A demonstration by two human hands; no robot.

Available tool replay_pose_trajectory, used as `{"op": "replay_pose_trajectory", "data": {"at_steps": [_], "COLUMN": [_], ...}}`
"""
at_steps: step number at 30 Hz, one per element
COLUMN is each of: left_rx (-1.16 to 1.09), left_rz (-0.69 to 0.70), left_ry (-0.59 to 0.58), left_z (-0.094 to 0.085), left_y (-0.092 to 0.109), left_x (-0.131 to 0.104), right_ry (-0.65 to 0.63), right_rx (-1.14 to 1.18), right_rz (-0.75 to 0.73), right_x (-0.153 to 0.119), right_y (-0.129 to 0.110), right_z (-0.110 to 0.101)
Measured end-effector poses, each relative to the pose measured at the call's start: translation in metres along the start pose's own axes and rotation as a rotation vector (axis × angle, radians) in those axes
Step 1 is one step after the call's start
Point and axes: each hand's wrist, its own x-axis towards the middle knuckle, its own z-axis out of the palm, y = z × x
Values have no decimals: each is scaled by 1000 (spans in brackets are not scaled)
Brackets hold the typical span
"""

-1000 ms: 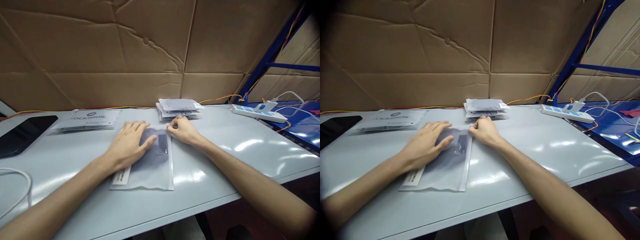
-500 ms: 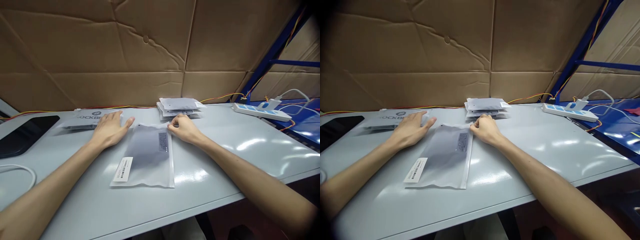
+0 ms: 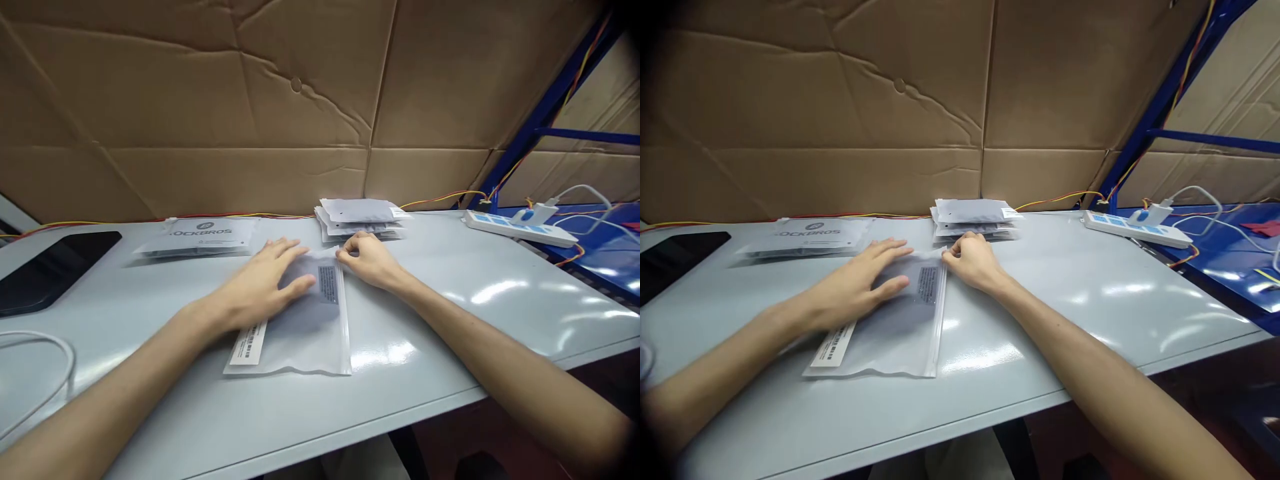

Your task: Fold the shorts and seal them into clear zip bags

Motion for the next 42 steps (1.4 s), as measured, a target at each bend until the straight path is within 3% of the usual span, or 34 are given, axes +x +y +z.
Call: {"op": "replay_pose_trajectory", "data": {"at_steps": [3,10,18,31,36,42], "left_rx": [67,188,238,332,298,268], "left_rz": [100,251,159,-81,-116,-108], "left_ry": [-126,-91,-34,30,37,30], "left_z": [3,10,21,26,24,23], "left_y": [17,23,30,20,17,15], "left_x": [-8,-16,-14,-6,-5,-5], "right_ry": [8,-6,-76,-354,-424,-466], "right_rx": [-31,-96,-129,-96,-96,-107], "right_rz": [26,33,5,-219,-307,-292], "right_x": [1,3,-2,-45,-53,-55], "right_y": [-1,2,-1,-37,-44,-43], "right_z": [1,4,4,-27,-39,-45]}}
